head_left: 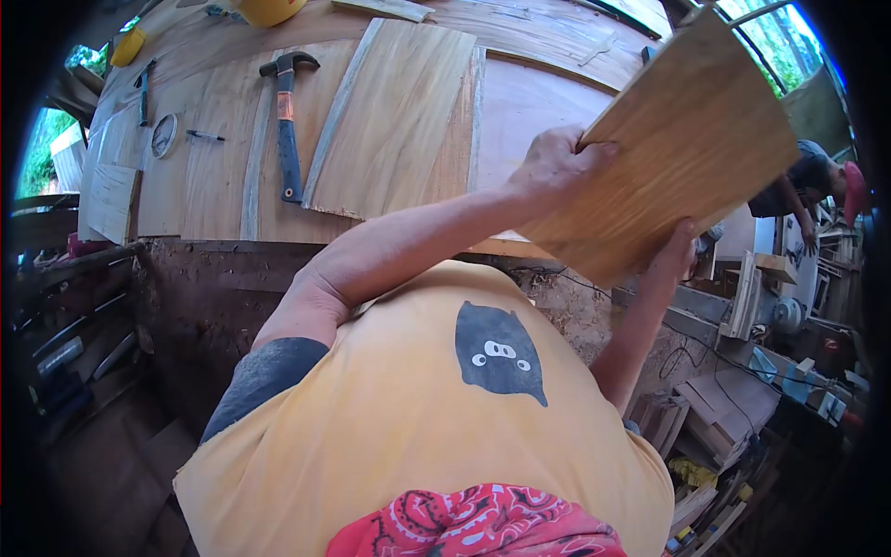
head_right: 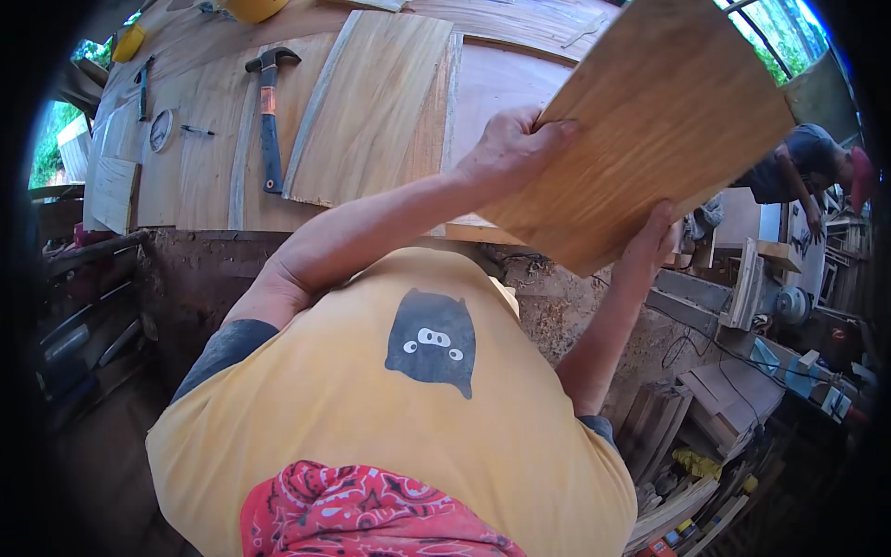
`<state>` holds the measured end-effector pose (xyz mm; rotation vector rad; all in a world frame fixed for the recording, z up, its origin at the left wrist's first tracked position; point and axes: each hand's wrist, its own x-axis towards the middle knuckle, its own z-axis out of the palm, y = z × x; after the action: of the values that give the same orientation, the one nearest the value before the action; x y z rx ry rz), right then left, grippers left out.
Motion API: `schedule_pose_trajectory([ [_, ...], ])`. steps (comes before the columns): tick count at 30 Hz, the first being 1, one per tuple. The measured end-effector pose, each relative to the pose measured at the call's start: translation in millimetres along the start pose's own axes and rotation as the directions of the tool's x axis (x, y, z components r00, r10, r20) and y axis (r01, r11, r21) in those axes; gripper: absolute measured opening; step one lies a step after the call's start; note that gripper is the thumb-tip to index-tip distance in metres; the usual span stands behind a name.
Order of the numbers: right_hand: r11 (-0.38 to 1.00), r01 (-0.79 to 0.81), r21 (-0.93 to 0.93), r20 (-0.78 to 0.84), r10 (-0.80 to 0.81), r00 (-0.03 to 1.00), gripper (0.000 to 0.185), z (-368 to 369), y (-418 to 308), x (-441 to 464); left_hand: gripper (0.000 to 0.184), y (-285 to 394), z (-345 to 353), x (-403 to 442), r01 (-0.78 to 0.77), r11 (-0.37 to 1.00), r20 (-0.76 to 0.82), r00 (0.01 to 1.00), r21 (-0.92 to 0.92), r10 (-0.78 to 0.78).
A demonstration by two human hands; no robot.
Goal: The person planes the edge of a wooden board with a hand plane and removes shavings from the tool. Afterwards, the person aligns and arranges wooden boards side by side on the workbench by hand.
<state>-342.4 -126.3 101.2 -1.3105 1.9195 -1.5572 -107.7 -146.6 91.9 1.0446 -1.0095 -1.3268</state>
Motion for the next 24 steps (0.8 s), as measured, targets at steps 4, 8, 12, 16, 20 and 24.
schedule_pose_trajectory([
  [4, 0.977, -0.158, 0.141, 0.368, 0.096, 0.925, 0.047, 28, 42, 8, 0.043, -41, -19, -32, 0.349, 0.936, -0.092, 0.935, 0.056, -0.343],
  [8, 0.973, -0.232, 0.011, 0.541, 0.19, 0.819, 0.045, 54, 116, 11, 0.045, -73, -55, -51, 0.253, 0.734, -0.056, 0.958, 0.631, -0.282],
  [12, 0.943, -0.304, -0.136, 0.503, 0.329, 0.799, 0.046, 87, 159, 13, 0.045, -62, -82, -80, 0.065, 0.567, 0.106, 0.959, 0.821, -0.262],
  [16, 0.933, -0.067, -0.353, 0.527, 0.258, 0.81, 0.049, 94, 145, 18, 0.056, -77, -101, -115, -0.312, 0.49, 0.338, 0.941, 0.814, 0.038],
  [20, 0.603, 0.447, -0.661, 0.566, 0.01, 0.824, 0.059, 87, 106, -3, 0.085, -104, -116, -140, -0.506, 0.294, 0.472, 0.862, 0.811, 0.183],
  [24, 0.619, 0.464, -0.633, 0.604, 0.021, 0.796, 0.068, 89, 89, -17, 0.101, -111, -119, -142, -0.474, 0.232, 0.472, 0.879, 0.849, 0.069],
])
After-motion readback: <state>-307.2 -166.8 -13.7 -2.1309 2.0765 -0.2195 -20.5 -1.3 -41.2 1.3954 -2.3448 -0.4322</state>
